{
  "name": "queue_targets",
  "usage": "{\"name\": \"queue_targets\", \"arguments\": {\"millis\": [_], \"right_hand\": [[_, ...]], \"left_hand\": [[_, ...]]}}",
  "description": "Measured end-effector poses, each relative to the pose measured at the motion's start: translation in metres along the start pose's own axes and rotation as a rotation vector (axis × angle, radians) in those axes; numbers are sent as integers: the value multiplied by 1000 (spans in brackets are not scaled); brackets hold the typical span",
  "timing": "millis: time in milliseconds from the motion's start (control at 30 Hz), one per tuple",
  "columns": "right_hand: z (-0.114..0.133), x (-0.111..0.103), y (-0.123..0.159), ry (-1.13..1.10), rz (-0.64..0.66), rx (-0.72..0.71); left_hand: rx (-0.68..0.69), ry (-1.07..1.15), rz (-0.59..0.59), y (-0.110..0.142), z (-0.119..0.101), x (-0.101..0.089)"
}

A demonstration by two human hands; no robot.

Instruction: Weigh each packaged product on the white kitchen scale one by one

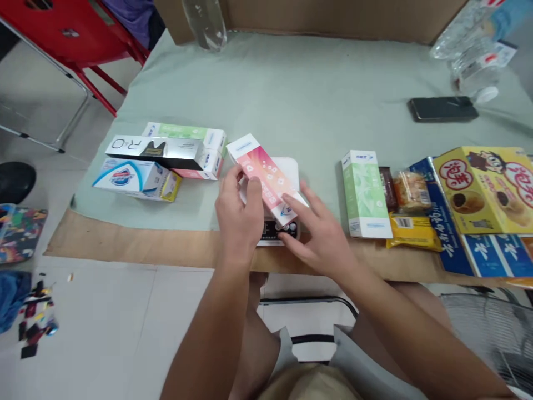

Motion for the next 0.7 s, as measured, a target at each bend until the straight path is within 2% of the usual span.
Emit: {"name": "queue_targets", "arguments": {"millis": [67,133,233,333,433,533,700], "right_hand": [[2,4,0,10,24,-23],[5,2,4,60,-8,-34],[6,-12,15,162,-90,-34],[-1,-32,29,227,-152,-29],[-13,-47,40,274,-160,11],[-20,-53,46,285,-105,65],[-18,-73,47,305,-62,3]], "left_hand": [[46,-30,41,8,-4,9],[94,-63,97,18,-9,21],[158,-65,179,32,-20,40],[166,35,286,43,-28,63],[140,101,378,52,-33,86],[59,100,435,58,-31,107],[-82,30,487,59,-24,126]]}}
Point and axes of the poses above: each hand's wrist, its own y-axis away from the middle knuckle, its own x-axis out of the palm, z = x × y, the point moved 7 cm from there along -y, towards the middle knuckle, and after that the axes turned 6 degrees about x, right-handed, at the moved point
